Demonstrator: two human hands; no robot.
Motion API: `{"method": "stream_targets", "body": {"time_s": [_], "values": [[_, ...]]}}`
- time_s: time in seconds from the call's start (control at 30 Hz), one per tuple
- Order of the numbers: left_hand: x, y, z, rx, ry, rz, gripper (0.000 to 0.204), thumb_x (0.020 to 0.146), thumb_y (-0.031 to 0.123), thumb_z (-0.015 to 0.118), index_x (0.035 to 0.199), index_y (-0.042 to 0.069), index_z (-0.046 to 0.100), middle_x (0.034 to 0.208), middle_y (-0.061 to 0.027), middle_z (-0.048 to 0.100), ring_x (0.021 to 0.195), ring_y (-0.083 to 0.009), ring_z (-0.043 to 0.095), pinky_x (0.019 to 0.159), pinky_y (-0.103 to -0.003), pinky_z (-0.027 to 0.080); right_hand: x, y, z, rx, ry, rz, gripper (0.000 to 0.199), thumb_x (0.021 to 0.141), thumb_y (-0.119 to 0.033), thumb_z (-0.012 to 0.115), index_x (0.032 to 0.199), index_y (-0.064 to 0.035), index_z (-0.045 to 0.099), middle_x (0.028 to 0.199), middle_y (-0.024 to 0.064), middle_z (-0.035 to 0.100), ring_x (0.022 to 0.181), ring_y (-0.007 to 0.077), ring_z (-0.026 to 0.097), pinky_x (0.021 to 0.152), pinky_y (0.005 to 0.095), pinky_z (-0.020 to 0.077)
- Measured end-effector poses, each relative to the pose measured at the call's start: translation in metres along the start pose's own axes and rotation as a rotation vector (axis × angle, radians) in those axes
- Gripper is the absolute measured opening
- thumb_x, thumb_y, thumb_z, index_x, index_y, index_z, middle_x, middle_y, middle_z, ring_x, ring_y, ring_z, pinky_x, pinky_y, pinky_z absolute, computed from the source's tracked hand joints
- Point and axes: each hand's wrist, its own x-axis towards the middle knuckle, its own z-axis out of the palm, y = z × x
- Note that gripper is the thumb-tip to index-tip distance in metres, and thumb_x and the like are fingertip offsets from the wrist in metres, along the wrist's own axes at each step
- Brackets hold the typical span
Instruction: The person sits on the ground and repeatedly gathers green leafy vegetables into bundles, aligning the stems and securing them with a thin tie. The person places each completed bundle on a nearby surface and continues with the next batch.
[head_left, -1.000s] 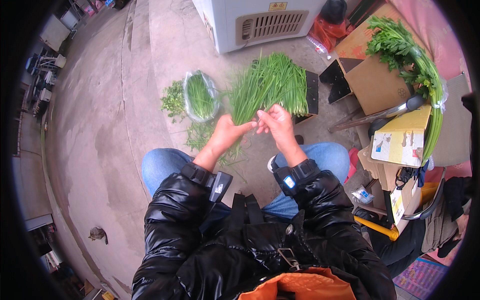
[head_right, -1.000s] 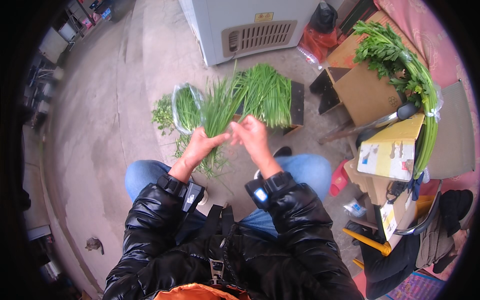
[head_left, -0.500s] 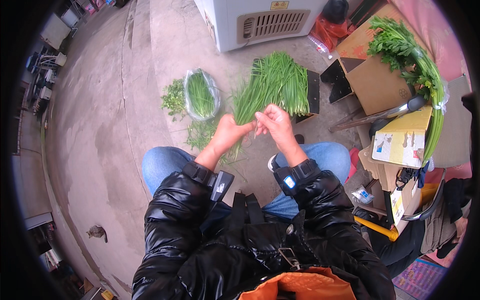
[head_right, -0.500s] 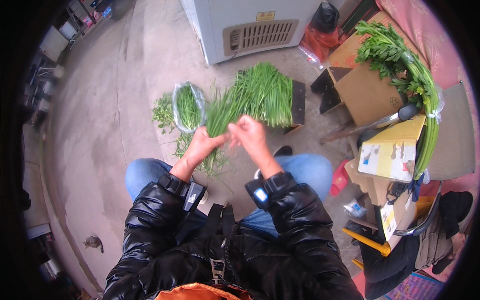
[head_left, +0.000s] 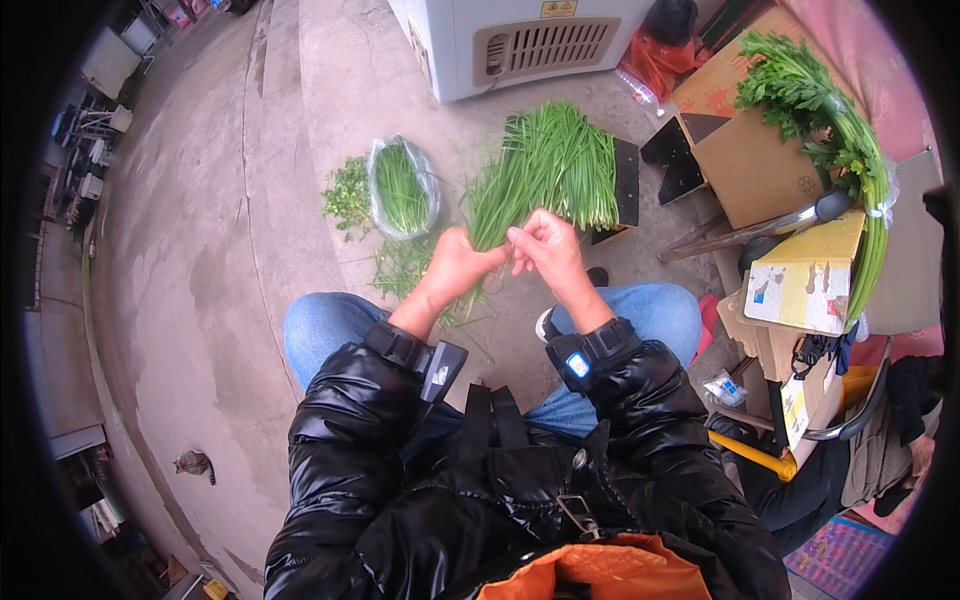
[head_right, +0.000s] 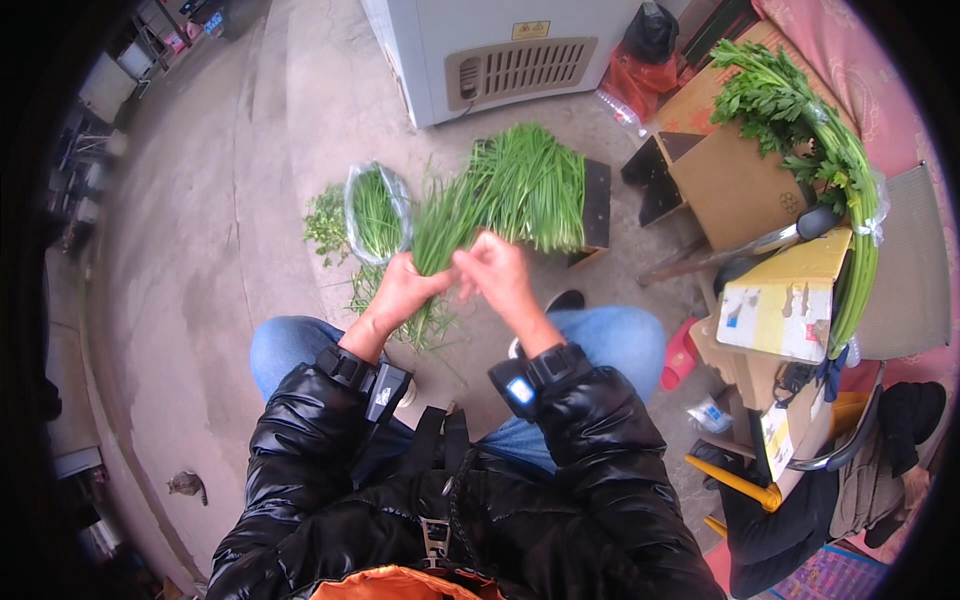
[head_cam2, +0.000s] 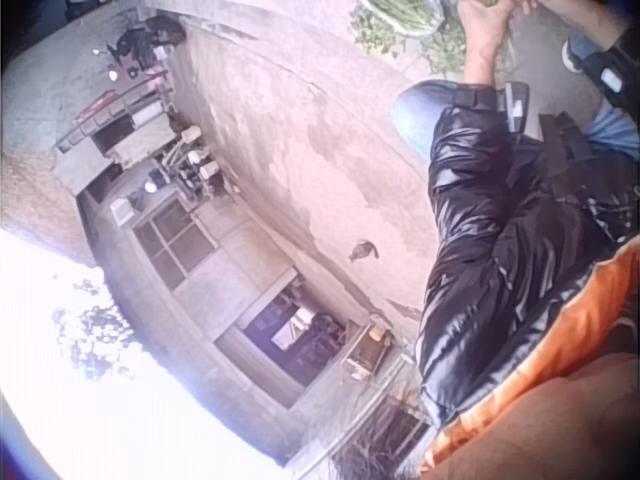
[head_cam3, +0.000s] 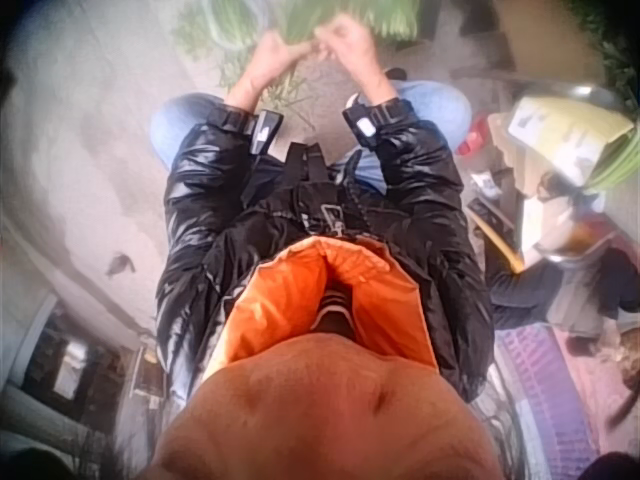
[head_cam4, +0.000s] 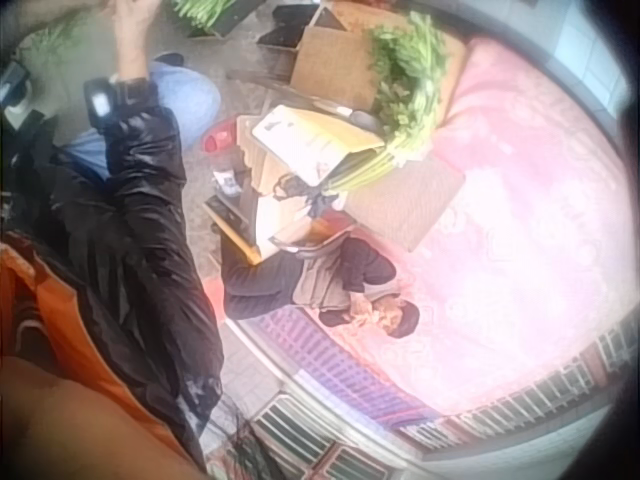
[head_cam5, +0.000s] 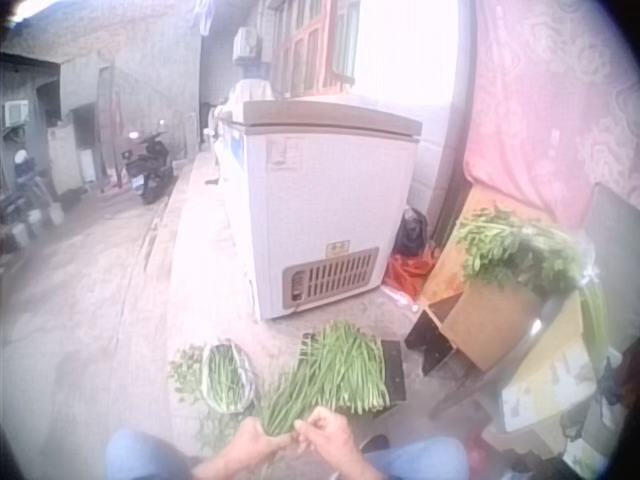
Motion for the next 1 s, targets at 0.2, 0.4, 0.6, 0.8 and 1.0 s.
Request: {"method": "stream_targets", "body": {"time_s": [0.2, 0.4, 0.6, 0.8, 1.0], "values": [[-0.0002, 0.0004, -0.0015, -0.049, -0.027, -0.012, 0.014, 0.079, 0.017, 0.065, 0.077, 0.004, 0.065, 0.060, 0.0015, 0.057, 0.052, -0.0049, 0.052, 0.046, -0.022, 0.040, -0.0012, -0.0021, -0.0003, -0.004, -0.034, 0.014, 0.020, 0.086, -0.015, 0.061, 0.075, -0.0064, 0.048, 0.062, 0.0037, 0.058, 0.048, 0.0098, 0.056, 0.043, 0.0170, 0.0370], [0.0001, -0.0016, -0.0016, -0.106, -0.058, -0.009, 0.013, 0.079, 0.016, 0.064, 0.078, 0.004, 0.065, 0.062, 0.0015, 0.058, 0.053, -0.0053, 0.052, 0.046, -0.022, 0.040, -0.0019, -0.0059, 0.0002, 0.011, -0.062, 0.013, 0.019, 0.087, -0.016, 0.061, 0.075, -0.0068, 0.048, 0.061, 0.0031, 0.058, 0.048, 0.0096, 0.056, 0.043, 0.0174, 0.0373], [0.0020, -0.0050, -0.0001, -0.106, -0.032, -0.011, 0.015, 0.080, 0.018, 0.064, 0.082, 0.003, 0.064, 0.064, 0.0004, 0.058, 0.053, -0.0068, 0.052, 0.047, -0.022, 0.041, -0.0005, -0.0078, 0.0005, -0.016, 0.035, -0.009, 0.018, 0.087, -0.015, 0.060, 0.076, -0.0068, 0.048, 0.061, 0.0026, 0.057, 0.048, 0.0097, 0.056, 0.044, 0.0174, 0.0373], [0.0022, -0.0055, -0.0015, -0.120, -0.005, -0.012, 0.017, 0.080, 0.018, 0.065, 0.084, 0.002, 0.065, 0.064, -0.0004, 0.058, 0.052, -0.0073, 0.053, 0.046, -0.023, 0.041, 0.0017, -0.0090, -0.0036, 0.023, 0.113, -0.010, 0.018, 0.087, -0.014, 0.060, 0.076, -0.0070, 0.047, 0.061, 0.0024, 0.057, 0.049, 0.0095, 0.057, 0.044, 0.0172, 0.0375], [0.0010, -0.0039, -0.0002, -0.051, 0.008, -0.013, 0.016, 0.079, 0.018, 0.066, 0.085, 0.004, 0.067, 0.063, 0.0005, 0.058, 0.052, -0.0063, 0.052, 0.046, -0.023, 0.041, 0.0027, -0.0041, -0.0005, 0.002, 0.067, -0.023, 0.018, 0.086, -0.013, 0.060, 0.076, -0.0063, 0.047, 0.062, 0.0033, 0.058, 0.049, 0.0089, 0.056, 0.044, 0.0170, 0.0386]]}}
